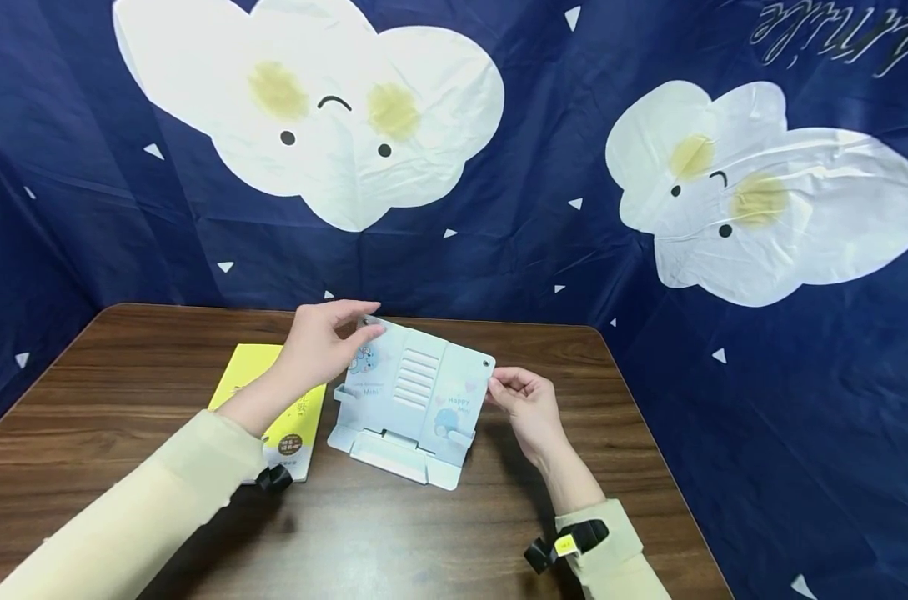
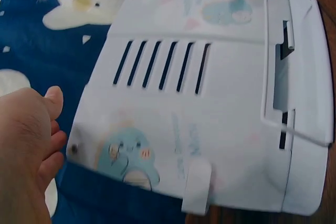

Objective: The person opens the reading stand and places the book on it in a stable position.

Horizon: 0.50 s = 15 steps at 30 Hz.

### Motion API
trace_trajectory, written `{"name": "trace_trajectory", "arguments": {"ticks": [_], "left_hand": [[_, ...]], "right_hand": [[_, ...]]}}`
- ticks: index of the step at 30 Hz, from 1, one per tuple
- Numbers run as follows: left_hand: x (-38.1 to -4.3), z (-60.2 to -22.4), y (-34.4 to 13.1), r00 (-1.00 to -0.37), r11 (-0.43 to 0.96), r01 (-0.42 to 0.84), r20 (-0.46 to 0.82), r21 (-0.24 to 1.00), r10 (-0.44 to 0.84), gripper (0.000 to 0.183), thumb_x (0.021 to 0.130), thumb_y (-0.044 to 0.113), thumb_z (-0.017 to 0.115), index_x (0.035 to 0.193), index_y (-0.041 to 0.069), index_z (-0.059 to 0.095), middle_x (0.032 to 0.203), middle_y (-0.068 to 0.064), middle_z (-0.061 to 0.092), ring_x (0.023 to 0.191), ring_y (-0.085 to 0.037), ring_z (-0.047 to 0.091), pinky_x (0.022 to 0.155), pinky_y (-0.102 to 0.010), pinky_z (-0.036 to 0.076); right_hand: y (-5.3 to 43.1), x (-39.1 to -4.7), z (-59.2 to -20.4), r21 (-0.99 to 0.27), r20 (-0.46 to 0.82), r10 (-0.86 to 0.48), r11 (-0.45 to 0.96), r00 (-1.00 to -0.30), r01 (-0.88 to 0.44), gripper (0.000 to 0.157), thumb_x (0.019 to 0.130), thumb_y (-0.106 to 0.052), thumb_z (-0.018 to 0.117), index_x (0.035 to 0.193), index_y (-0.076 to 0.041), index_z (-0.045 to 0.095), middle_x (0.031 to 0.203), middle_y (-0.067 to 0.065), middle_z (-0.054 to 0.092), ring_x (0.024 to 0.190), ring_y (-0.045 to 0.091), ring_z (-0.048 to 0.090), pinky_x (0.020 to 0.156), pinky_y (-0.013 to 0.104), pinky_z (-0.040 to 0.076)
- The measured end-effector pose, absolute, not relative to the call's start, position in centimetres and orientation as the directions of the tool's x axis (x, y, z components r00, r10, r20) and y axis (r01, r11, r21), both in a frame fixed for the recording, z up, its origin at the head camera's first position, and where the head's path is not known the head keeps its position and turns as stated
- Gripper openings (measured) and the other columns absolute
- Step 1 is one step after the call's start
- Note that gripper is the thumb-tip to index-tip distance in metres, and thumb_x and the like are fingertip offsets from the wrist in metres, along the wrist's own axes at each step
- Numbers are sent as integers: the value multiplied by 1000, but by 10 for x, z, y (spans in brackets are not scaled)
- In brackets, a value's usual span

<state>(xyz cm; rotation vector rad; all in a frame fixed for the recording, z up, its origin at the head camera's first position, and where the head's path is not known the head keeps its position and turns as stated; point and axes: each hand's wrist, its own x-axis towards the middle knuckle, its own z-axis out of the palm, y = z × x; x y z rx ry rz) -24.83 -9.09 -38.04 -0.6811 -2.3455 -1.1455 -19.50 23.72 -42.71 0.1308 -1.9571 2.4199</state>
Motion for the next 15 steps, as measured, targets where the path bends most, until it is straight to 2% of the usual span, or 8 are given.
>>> {"name": "trace_trajectory", "arguments": {"ticks": [3, 5, 11, 15], "left_hand": [[-245, -377, -80, -750, 562, 639, 589, 526, 302, 43, 98, 32, 80, 132, 7, 75, 128, -8, 75, 106, -28, 74, 91, -42, 60], [-242, -376, -73, -736, 578, 653, 589, 489, 334, 47, 98, 37, 79, 133, 6, 74, 132, -9, 73, 123, -27, 68, 102, -44, 56], [-237, -375, -52, -728, 666, 641, 575, 381, 372, 59, 98, 49, 74, 133, 1, 72, 135, -15, 70, 128, -31, 66, 105, -46, 53], [-235, -374, -39, -754, 747, 597, 523, 294, 397, 67, 100, 59, 67, 135, 2, 72, 139, -15, 67, 133, -30, 62, 107, -51, 52]], "right_hand": [[237, -195, -427, -973, 82, -38, -218, -996, -72, 13, 100, 9, 65, 102, 0, 74, 93, 7, 75, 83, 17, 72, 82, 32, 62], [236, -196, -427, -971, 80, -47, -228, -996, -67, 16, 101, 9, 64, 101, -3, 74, 93, 6, 76, 83, 16, 73, 83, 32, 62], [238, -196, -429, -962, 75, -84, -269, -994, -50, 20, 103, 6, 63, 99, -9, 74, 93, 4, 78, 84, 12, 72, 82, 31, 62], [237, -196, -430, -949, 97, -102, -309, -990, -61, 20, 104, 8, 60, 99, -7, 71, 93, 5, 78, 85, 12, 73, 80, 29, 62]]}}
